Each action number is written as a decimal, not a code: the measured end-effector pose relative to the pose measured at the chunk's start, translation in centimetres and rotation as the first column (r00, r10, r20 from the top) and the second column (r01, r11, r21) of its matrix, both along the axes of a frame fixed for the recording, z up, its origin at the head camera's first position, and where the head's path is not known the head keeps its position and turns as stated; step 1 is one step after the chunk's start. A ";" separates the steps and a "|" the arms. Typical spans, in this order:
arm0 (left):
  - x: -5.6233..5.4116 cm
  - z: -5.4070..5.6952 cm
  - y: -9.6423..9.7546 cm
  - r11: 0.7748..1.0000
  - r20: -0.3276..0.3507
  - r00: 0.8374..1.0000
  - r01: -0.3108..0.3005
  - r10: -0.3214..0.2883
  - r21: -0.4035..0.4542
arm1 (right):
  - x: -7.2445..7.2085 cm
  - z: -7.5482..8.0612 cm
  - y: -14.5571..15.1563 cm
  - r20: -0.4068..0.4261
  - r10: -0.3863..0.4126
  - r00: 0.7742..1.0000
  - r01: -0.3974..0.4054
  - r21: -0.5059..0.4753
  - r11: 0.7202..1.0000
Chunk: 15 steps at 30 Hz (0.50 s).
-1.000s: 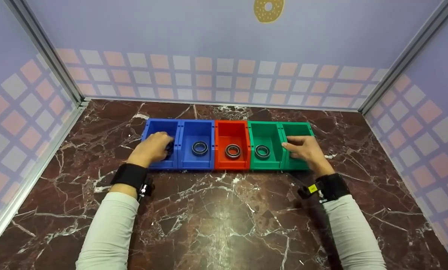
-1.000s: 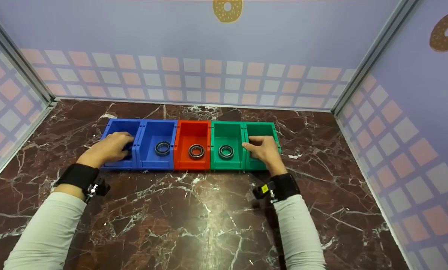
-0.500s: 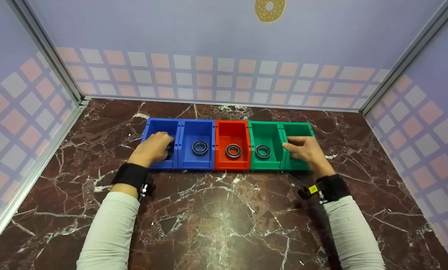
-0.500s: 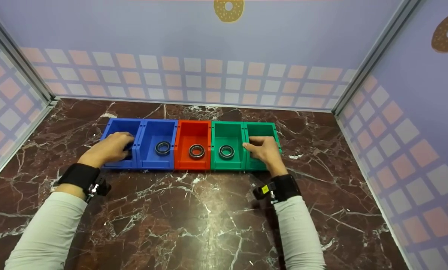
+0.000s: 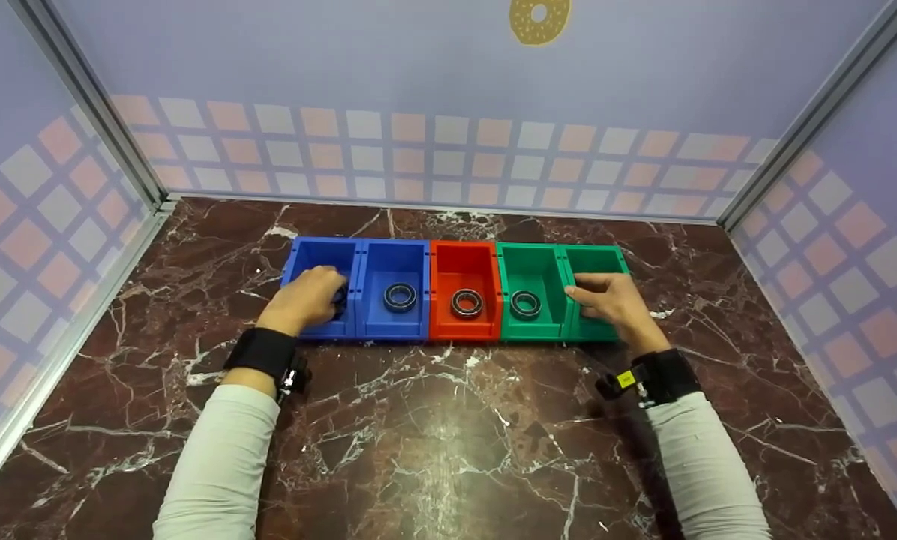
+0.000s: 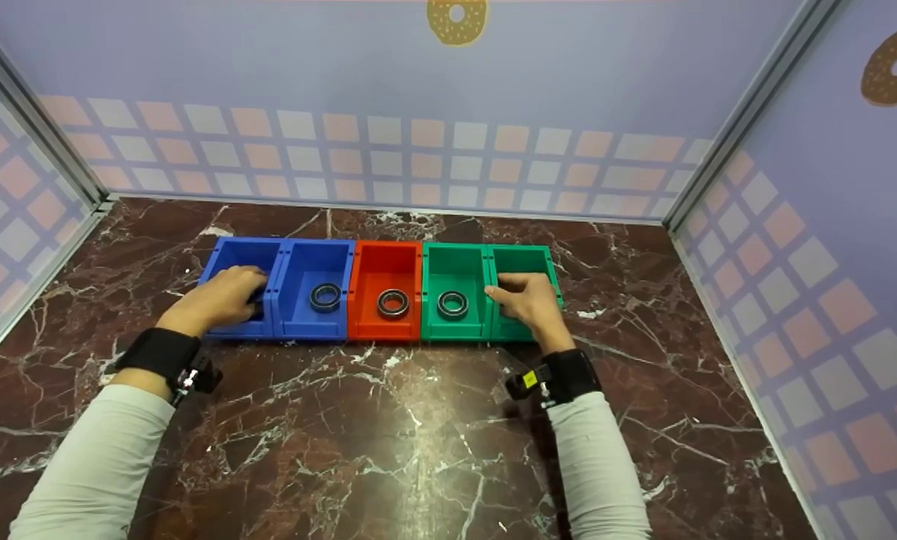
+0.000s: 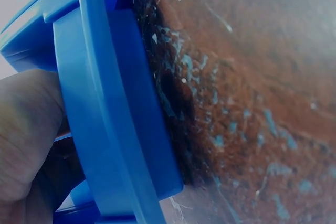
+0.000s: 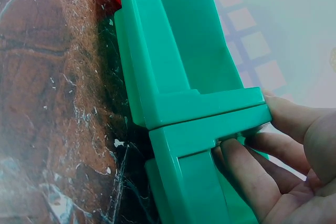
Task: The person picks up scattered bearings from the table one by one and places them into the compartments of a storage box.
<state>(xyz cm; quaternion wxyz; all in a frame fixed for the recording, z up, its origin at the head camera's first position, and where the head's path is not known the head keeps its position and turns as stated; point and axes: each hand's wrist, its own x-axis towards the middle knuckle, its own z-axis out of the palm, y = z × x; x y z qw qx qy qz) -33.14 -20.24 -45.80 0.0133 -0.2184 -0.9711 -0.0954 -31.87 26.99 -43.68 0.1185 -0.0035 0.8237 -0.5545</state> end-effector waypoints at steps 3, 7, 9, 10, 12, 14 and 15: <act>0.0 0.0 0.0 1.000 0.003 1.000 -0.002 0.002 -0.007 | -0.2 -0.4 0.3 0.004 0.002 1.000 -0.002 0.000 1.000; 0.0 -0.1 0.1 1.000 0.008 1.000 -0.005 0.005 -0.008 | -0.7 -1.4 0.7 -0.008 -0.001 1.000 0.001 0.000 1.000; 0.0 -0.1 0.1 1.000 0.011 1.000 -0.006 0.006 -0.005 | -0.9 -1.7 0.7 -0.018 -0.003 1.000 0.003 0.001 1.000; 0.0 -0.1 0.1 1.000 0.012 1.000 -0.005 0.005 -0.005 | -0.9 -1.8 0.8 -0.019 -0.006 1.000 0.006 0.002 1.000; 0.0 0.0 0.1 1.000 0.017 1.000 -0.007 0.007 -0.005 | -1.0 -1.8 0.8 -0.022 -0.009 1.000 0.009 0.006 1.000; 0.0 0.0 0.1 1.000 0.017 1.000 -0.005 0.005 -0.006 | -1.0 -1.9 0.8 -0.022 -0.010 1.000 0.010 0.008 1.000; 0.0 0.0 0.1 1.000 0.018 1.000 -0.004 0.004 -0.007 | -1.0 -1.9 0.8 -0.023 -0.009 1.000 0.010 0.010 1.000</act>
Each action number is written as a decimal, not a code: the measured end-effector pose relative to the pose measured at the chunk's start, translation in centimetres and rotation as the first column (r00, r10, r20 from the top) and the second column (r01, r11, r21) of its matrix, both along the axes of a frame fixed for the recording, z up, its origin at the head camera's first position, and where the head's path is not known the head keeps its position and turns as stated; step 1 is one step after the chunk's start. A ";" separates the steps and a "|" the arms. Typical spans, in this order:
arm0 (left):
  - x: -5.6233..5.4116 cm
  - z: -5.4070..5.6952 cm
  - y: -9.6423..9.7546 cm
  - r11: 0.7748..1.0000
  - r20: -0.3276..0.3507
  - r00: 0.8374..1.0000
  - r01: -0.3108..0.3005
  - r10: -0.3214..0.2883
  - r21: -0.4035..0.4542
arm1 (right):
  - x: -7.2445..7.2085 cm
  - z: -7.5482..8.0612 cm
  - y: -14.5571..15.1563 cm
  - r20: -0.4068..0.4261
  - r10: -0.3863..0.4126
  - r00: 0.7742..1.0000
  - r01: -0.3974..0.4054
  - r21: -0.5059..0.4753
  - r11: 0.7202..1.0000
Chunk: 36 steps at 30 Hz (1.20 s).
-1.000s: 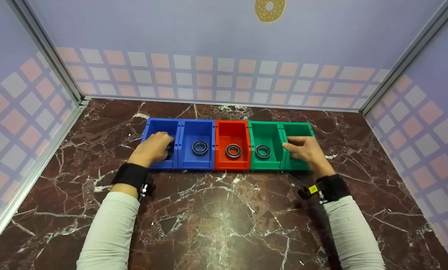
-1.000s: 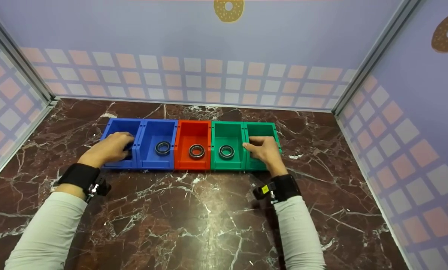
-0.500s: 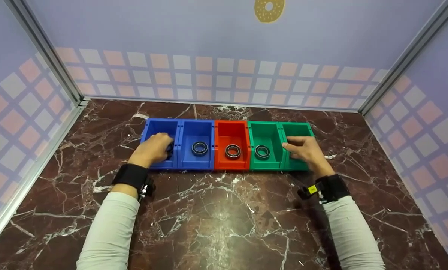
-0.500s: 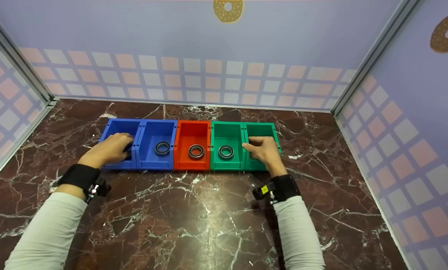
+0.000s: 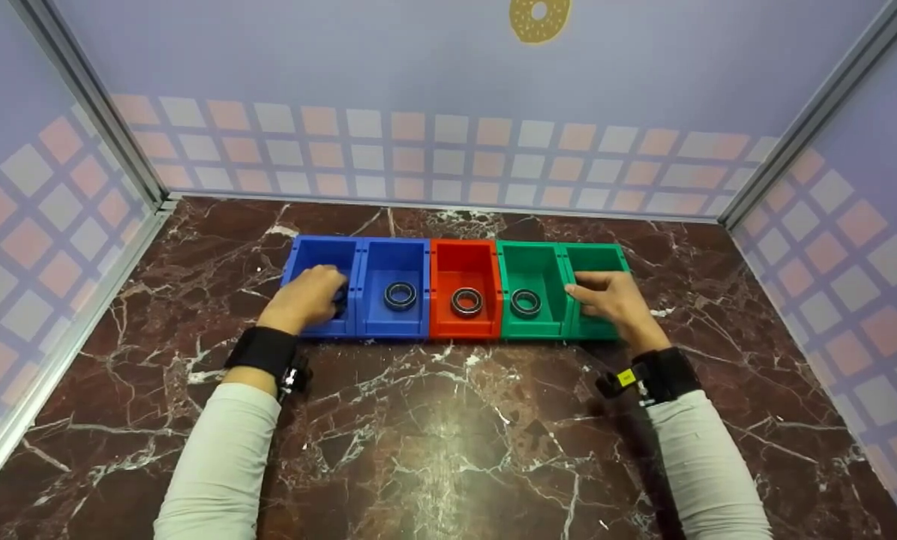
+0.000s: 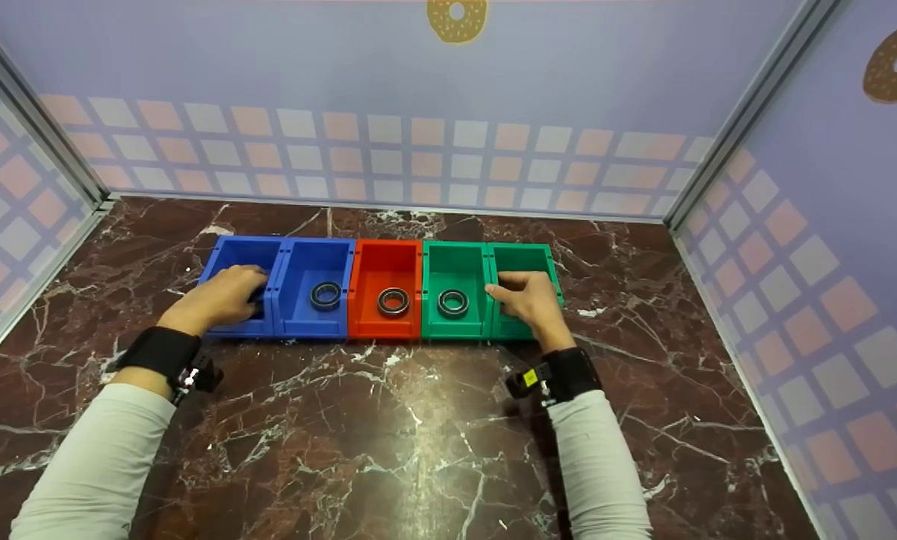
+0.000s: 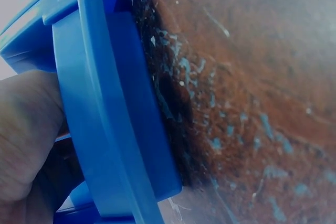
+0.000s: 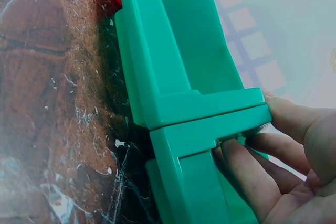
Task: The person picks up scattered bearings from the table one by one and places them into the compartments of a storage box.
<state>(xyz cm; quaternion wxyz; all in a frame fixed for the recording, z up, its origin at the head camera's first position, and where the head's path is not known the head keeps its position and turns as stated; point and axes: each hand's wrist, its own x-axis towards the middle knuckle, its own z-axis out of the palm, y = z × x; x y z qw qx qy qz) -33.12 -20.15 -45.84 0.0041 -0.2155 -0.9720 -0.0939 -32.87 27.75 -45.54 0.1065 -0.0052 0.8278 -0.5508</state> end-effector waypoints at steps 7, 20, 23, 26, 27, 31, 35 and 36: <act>-0.1 0.0 0.0 1.000 0.005 1.000 -0.001 0.001 -0.011 | 0.0 0.0 0.0 0.000 0.001 1.000 -0.001 0.006 1.000; 0.0 0.3 0.0 1.000 0.005 1.000 0.010 -0.010 -0.018 | 1.3 2.0 -0.7 0.030 0.020 0.999 -0.019 -0.019 1.000; 0.2 0.5 -0.1 1.000 -0.015 1.000 0.020 -0.020 -0.009 | 0.8 1.3 -0.3 0.027 0.016 1.000 -0.015 -0.020 1.000; 0.7 0.9 -0.3 0.999 -0.056 0.998 0.042 -0.042 0.003 | 0.3 0.6 -0.1 0.017 0.003 1.000 -0.003 -0.009 1.000; 1.0 1.0 -0.4 0.999 -0.069 0.997 0.047 -0.046 0.009 | 0.2 0.4 -0.1 0.013 -0.001 1.000 0.001 -0.001 1.000; 2.0 1.6 -0.7 0.998 -0.104 0.994 0.045 -0.040 0.042 | -0.1 0.0 0.0 0.003 -0.010 1.000 0.010 0.020 1.000; 3.0 2.1 -0.9 0.995 -0.138 0.990 0.039 -0.027 0.091 | -0.2 0.0 0.0 0.007 -0.017 1.000 0.017 0.032 0.999; 3.2 2.2 -0.9 0.994 -0.153 0.988 0.042 -0.026 0.104 | -0.2 0.0 0.0 0.007 -0.017 1.000 0.017 0.035 0.999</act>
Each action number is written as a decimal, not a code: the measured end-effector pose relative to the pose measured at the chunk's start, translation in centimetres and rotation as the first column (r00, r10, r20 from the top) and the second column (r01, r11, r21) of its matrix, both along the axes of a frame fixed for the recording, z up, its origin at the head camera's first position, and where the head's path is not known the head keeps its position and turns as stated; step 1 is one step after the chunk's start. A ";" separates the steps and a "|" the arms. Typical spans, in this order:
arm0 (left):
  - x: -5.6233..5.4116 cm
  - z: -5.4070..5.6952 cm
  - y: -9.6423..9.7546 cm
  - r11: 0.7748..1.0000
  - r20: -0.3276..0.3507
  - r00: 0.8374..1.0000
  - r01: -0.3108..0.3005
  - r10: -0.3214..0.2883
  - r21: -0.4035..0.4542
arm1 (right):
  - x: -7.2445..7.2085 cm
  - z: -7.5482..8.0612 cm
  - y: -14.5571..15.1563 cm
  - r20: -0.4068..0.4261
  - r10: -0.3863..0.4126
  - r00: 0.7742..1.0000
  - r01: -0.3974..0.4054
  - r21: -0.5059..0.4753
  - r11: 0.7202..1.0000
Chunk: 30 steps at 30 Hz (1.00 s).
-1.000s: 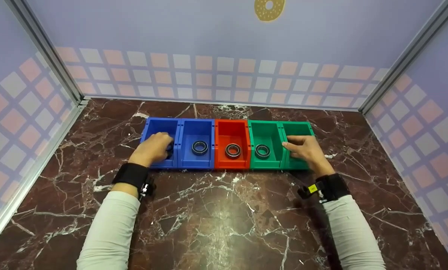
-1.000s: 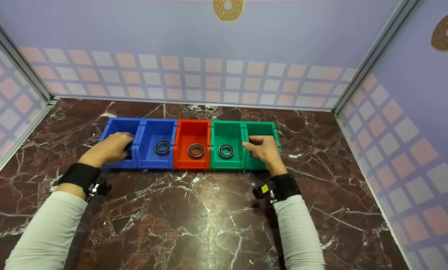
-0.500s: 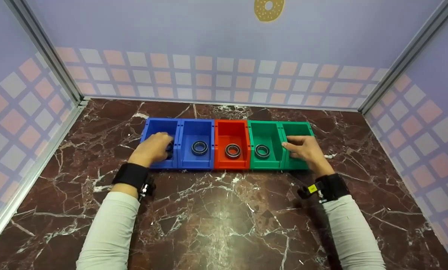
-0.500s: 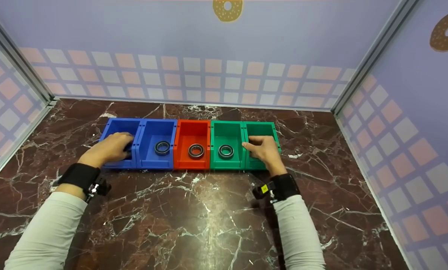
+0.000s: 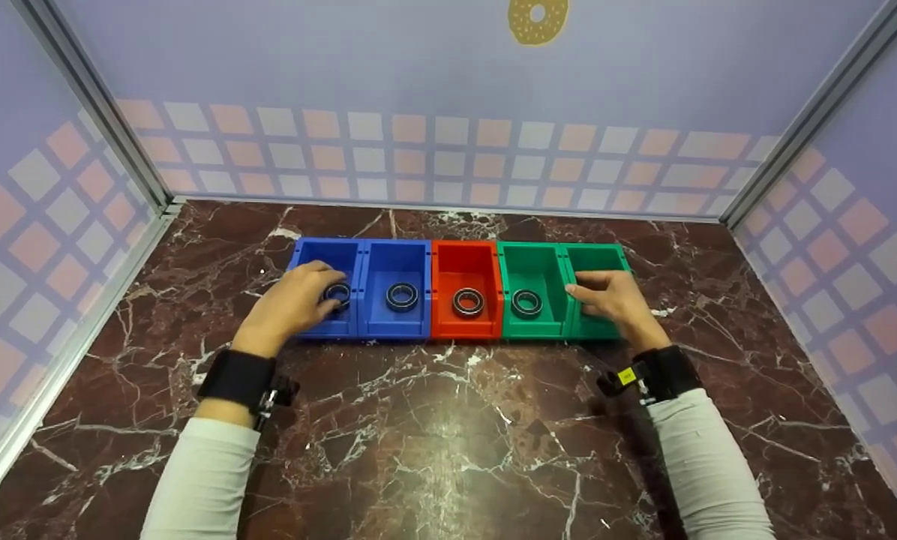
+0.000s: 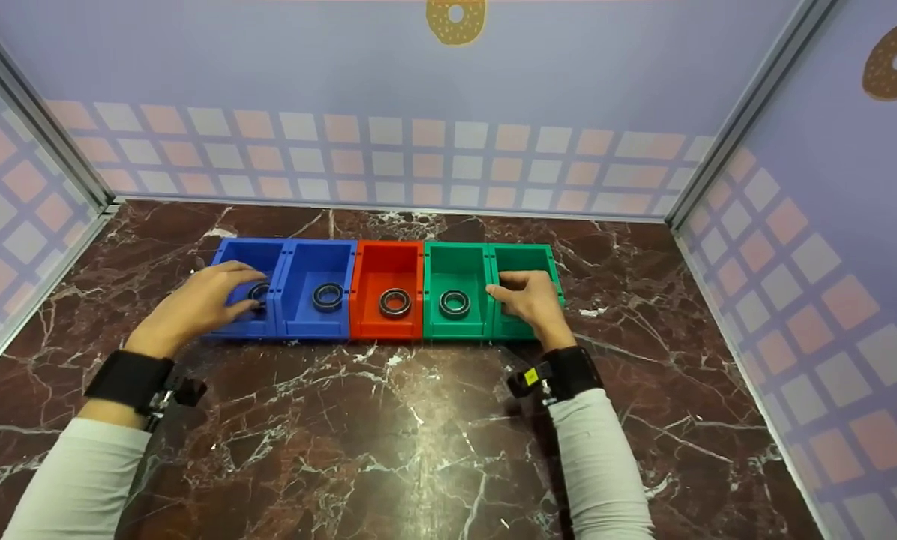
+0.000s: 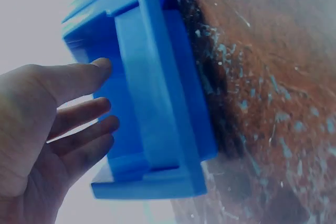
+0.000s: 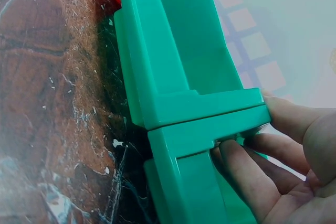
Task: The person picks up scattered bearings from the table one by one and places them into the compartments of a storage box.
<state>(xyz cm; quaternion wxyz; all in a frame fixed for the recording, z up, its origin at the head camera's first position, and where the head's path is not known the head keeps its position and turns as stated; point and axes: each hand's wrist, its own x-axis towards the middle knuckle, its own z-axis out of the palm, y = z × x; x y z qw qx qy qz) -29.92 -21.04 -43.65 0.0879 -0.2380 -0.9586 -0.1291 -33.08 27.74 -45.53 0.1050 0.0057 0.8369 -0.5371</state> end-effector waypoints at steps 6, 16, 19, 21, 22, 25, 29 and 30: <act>1.0 0.8 0.8 0.995 -0.064 0.998 0.018 -0.012 0.100 | 0.0 -0.2 0.3 -0.001 -0.003 1.000 0.003 0.010 1.000; 2.4 1.3 3.5 0.984 -0.186 0.982 0.019 0.015 0.177 | 0.1 -0.4 0.8 -0.044 -0.001 0.999 0.003 0.054 0.999; 2.7 1.4 4.5 0.981 -0.183 0.982 -0.008 0.045 0.196 | 0.2 -0.3 0.8 -0.101 0.019 0.995 -0.004 0.146 0.989; 2.8 1.4 5.1 0.979 -0.168 0.983 -0.035 0.069 0.201 | 0.4 -0.3 0.7 -0.170 0.040 0.985 0.002 0.239 0.971; 2.9 1.4 5.4 0.978 -0.160 0.984 -0.049 0.082 0.200 | 0.5 -0.2 0.7 -0.209 0.047 0.977 0.014 0.281 0.960; 2.9 1.5 6.3 0.979 -0.146 0.983 -0.088 0.115 0.183 | 0.8 0.0 0.4 -0.334 0.060 0.941 0.072 0.370 0.926; 2.7 1.6 7.4 0.980 -0.144 0.977 -0.138 0.159 0.145 | 1.3 0.6 -0.5 -0.458 0.092 0.884 0.107 0.391 0.914; 2.7 1.5 7.7 0.979 -0.141 0.975 -0.152 0.171 0.136 | 1.5 0.8 -0.8 -0.484 0.109 0.868 0.106 0.396 0.912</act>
